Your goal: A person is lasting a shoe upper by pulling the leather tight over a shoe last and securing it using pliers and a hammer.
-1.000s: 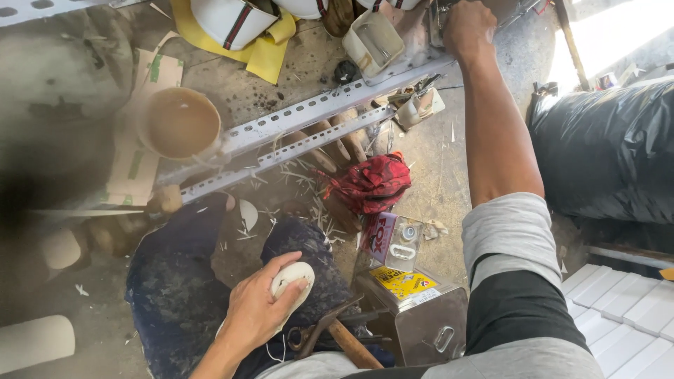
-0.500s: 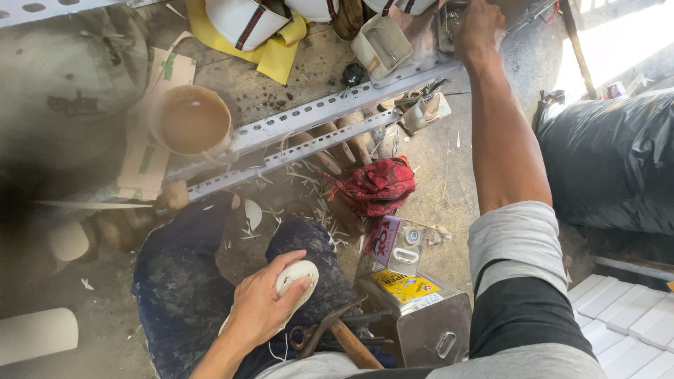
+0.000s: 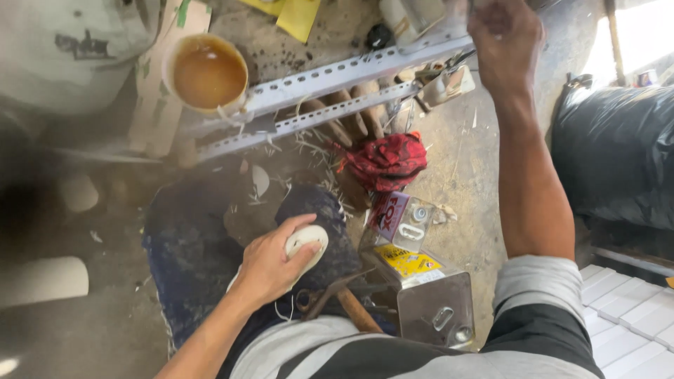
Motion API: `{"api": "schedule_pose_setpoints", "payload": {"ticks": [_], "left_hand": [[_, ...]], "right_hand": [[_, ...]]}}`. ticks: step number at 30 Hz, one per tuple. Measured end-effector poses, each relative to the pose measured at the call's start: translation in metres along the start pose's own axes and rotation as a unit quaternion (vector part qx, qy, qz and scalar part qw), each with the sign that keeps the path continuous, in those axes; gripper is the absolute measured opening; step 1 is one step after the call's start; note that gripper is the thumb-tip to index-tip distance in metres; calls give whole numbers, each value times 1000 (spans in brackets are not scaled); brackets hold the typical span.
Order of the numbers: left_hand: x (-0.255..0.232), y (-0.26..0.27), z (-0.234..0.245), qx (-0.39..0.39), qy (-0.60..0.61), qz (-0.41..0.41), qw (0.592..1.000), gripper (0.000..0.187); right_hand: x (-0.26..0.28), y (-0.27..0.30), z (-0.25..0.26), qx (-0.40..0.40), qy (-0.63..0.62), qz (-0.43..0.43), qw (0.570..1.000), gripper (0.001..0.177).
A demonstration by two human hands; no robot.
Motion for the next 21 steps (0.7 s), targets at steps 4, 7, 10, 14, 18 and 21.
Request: {"api": "schedule_pose_setpoints", "payload": {"ticks": [4, 7, 10, 14, 18, 21], "left_hand": [[-4, 8, 3, -14, 30, -65, 997, 56], [-5, 14, 5, -11, 55, -85, 995, 57], [-1, 16, 5, -12, 58, -100, 993, 58], [5, 21, 2, -11, 65, -123, 990, 60], [6, 25, 5, -24, 73, -136, 988, 60], [4, 30, 9, -37, 80, -143, 986, 59]], "right_hand": [[128, 112, 55, 162, -294, -138, 932, 18], [182, 192, 68, 260, -354, -264, 859, 20], [207, 230, 69, 300, -380, -304, 820, 23], [207, 257, 63, 299, -410, -341, 791, 27], [210, 257, 61, 287, -432, -324, 791, 27], [210, 256, 60, 292, -435, -317, 791, 27]]}}
Point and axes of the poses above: each hand's wrist, its own y-axis away from the middle knuckle, its own z-axis out of the back of the hand, x = y × z, the point moved 2 cm from there along -y, towards the middle knuckle, and after that the axes turned 12 degrees about -x, right-handed, at the moved point
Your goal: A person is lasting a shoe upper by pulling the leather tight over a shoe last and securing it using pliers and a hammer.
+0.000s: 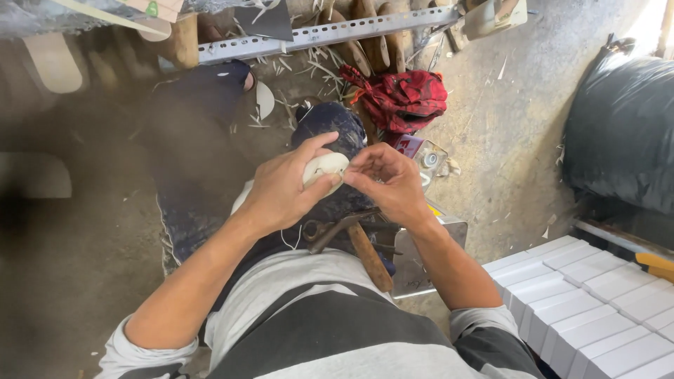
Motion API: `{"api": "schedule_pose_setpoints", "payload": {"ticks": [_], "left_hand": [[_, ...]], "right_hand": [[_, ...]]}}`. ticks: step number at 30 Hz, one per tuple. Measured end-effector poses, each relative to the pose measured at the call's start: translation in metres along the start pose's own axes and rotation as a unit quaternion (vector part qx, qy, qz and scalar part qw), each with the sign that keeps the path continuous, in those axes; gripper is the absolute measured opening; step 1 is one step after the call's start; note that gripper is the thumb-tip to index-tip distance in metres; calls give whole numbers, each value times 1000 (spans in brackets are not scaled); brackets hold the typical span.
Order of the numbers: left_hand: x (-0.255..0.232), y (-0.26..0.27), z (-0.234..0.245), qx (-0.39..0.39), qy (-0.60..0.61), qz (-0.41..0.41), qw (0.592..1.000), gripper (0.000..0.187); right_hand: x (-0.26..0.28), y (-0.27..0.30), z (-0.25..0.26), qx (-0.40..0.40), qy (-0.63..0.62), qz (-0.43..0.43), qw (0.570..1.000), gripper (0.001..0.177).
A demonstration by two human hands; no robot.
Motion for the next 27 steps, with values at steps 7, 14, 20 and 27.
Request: {"api": "schedule_pose_setpoints", "payload": {"ticks": [7, 14, 20, 27], "left_hand": [[-2, -1, 3, 3, 12, -23, 1000, 59], [-1, -1, 1, 7, -14, -27, 999, 60], [-3, -2, 3, 5, -2, -20, 1000, 60], [3, -8, 1, -4, -4, -25, 1000, 61]], "right_hand": [[4, 1, -2, -13, 8, -20, 1000, 27], [33, -3, -7, -7, 82, -36, 996, 25], [41, -14, -14, 24, 136, -56, 989, 19], [28, -19, -8, 25, 104, -55, 993, 22]]}}
Point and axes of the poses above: each hand's wrist, its own y-axis away from the middle knuckle, its own z-axis out of the back of the hand, x = y × z, the point moved 2 cm from there along -y, towards the middle knuckle, and after that the axes turned 12 degrees about -x, right-handed, at the moved point
